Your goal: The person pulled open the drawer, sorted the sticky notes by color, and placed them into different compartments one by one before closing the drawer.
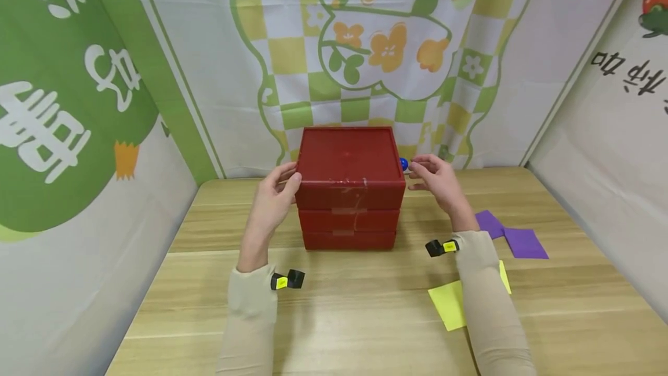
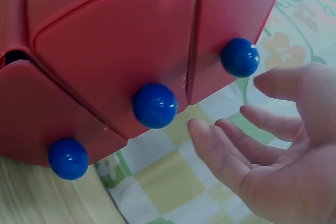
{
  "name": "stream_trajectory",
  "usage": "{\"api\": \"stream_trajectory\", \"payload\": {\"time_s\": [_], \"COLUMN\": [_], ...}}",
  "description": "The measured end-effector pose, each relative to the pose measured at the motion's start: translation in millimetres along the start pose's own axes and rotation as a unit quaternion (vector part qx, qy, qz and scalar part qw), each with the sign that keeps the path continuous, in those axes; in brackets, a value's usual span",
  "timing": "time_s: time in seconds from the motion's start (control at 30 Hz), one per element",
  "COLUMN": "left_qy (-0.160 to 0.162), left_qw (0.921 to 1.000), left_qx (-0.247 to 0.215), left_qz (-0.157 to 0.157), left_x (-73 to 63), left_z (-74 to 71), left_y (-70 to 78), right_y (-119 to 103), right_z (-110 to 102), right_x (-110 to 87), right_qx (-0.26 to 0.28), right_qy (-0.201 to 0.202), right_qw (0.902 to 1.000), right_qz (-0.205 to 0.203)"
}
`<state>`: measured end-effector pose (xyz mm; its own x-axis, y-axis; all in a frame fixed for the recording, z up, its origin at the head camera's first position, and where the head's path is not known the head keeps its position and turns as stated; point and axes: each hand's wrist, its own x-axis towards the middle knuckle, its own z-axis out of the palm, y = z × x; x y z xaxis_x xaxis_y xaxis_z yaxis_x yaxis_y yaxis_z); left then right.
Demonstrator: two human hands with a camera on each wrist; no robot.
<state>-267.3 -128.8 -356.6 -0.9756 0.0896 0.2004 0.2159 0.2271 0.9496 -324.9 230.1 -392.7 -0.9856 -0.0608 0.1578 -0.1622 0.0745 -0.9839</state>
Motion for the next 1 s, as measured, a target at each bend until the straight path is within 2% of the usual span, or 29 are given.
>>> {"api": "stream_trajectory", "payload": {"time_s": [0.13,0.27,0.6,0.83,1.0], "left_qy": [0.001,0.002,0.001,0.001,-0.001], "left_qw": [1.0000,1.0000,0.9999,1.0000,1.0000], "left_qx": [0.000,0.001,0.008,0.007,0.009], "left_qz": [0.000,0.000,0.005,0.005,0.002], "left_x": [-0.5,-1.1,-0.7,-1.1,-1.6], "left_z": [-0.3,0.2,-0.6,-1.1,-1.2], "left_y": [1.4,1.5,0.4,1.1,0.1], "right_y": [5.1,10.6,21.3,31.0,33.7], "right_z": [0.7,2.6,6.4,10.8,11.7], "right_x": [3.2,4.6,7.6,10.3,10.3], "right_qx": [-0.022,-0.028,-0.038,-0.056,-0.075], "right_qy": [-0.034,-0.054,-0.062,-0.085,-0.092], "right_qw": [0.9986,0.9968,0.9967,0.9947,0.9928], "right_qz": [0.035,0.052,0.036,0.012,0.017]}}
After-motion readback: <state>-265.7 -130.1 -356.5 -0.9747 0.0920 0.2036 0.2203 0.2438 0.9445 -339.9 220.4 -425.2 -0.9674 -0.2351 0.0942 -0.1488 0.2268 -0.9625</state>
